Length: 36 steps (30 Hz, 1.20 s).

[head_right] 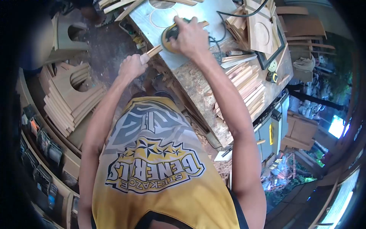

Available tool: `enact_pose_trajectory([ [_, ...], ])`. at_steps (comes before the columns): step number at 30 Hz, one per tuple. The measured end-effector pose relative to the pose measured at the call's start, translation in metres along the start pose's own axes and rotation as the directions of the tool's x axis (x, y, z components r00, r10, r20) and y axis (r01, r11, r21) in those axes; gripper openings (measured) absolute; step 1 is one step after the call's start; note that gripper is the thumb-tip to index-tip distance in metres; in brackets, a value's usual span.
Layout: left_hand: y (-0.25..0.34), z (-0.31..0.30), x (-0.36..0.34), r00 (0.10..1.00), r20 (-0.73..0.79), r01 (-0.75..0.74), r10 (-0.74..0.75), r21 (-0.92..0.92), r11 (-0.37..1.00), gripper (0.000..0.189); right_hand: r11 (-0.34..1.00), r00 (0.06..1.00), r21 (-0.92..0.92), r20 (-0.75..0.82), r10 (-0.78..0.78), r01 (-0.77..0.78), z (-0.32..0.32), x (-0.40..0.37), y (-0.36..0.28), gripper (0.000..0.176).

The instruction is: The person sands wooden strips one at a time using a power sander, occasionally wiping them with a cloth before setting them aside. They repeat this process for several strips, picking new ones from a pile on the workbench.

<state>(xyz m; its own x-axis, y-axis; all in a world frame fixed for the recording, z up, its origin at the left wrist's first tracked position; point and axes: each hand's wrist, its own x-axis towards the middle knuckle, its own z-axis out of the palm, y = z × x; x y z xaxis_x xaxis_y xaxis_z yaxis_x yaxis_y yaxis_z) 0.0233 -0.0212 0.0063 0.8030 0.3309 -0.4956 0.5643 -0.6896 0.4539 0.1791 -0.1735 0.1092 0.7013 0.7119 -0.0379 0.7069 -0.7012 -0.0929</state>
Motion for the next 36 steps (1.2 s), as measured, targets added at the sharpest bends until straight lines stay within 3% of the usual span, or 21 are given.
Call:
enact_pose_trajectory([
  [2, -0.001, 0.006, 0.0, 0.999, 0.034, 0.03, -0.029, -0.033, 0.999, 0.041, 0.995, 0.996, -0.049, -0.002, 0.088, -0.088, -0.002, 0.012, 0.018, 0.062],
  [3, -0.001, 0.008, 0.001, 0.998, 0.057, 0.041, -0.039, -0.047, 0.998, 0.043, 0.999, 0.997, -0.047, -0.072, 0.02, -0.024, -0.003, 0.013, 0.022, 0.062],
  [8, 0.001, 0.006, 0.012, 1.0, -0.015, 0.019, -0.02, -0.055, 0.998, 0.04, 1.0, 0.999, -0.015, 0.052, 0.002, -0.001, -0.003, -0.002, -0.01, 0.058],
  [12, -0.003, 0.014, -0.005, 0.998, -0.028, 0.049, -0.052, -0.111, 0.993, 0.036, 0.998, 0.999, 0.046, 0.008, -0.051, 0.051, -0.002, 0.006, -0.008, 0.052],
  [16, -0.015, 0.028, -0.034, 0.994, -0.022, 0.1, -0.103, -0.135, 0.986, 0.035, 0.996, 1.0, 0.079, -0.01, 0.03, -0.029, -0.011, 0.033, 0.031, 0.052],
  [18, -0.017, 0.036, -0.049, 0.995, -0.027, 0.092, -0.097, -0.134, 0.987, 0.034, 0.993, 0.991, 0.007, 0.057, 0.119, -0.119, -0.016, 0.052, 0.048, 0.055],
  [20, -0.022, 0.046, -0.062, 0.988, 0.024, 0.156, -0.154, -0.157, 0.975, 0.034, 0.997, 0.997, -0.018, -0.006, 0.074, -0.074, -0.008, 0.067, 0.072, 0.063],
  [22, -0.022, 0.047, -0.077, 0.987, 0.062, 0.155, -0.147, -0.152, 0.976, 0.034, 0.97, 0.969, -0.007, 0.05, 0.241, -0.241, -0.028, 0.074, 0.069, 0.07],
  [30, -0.034, 0.029, -0.073, 0.989, 0.037, 0.15, -0.146, -0.148, 0.978, 0.035, 0.989, 0.985, -0.019, -0.097, 0.145, -0.148, -0.048, 0.066, 0.076, 0.075],
  [31, -0.035, 0.026, -0.072, 0.989, 0.044, 0.149, -0.144, -0.146, 0.978, 0.035, 0.978, 0.982, 0.085, 0.032, 0.187, -0.189, -0.055, 0.064, 0.067, 0.068],
  [34, -0.041, 0.02, -0.062, 0.99, 0.062, 0.137, -0.129, -0.146, 0.98, 0.034, 0.99, 0.99, 0.003, 0.019, 0.141, -0.141, -0.019, 0.06, 0.065, 0.061],
  [36, -0.044, 0.017, -0.054, 0.988, 0.081, 0.141, -0.13, -0.152, 0.978, 0.034, 0.99, 0.996, 0.106, 0.027, 0.09, -0.092, -0.01, 0.049, 0.05, 0.056],
])
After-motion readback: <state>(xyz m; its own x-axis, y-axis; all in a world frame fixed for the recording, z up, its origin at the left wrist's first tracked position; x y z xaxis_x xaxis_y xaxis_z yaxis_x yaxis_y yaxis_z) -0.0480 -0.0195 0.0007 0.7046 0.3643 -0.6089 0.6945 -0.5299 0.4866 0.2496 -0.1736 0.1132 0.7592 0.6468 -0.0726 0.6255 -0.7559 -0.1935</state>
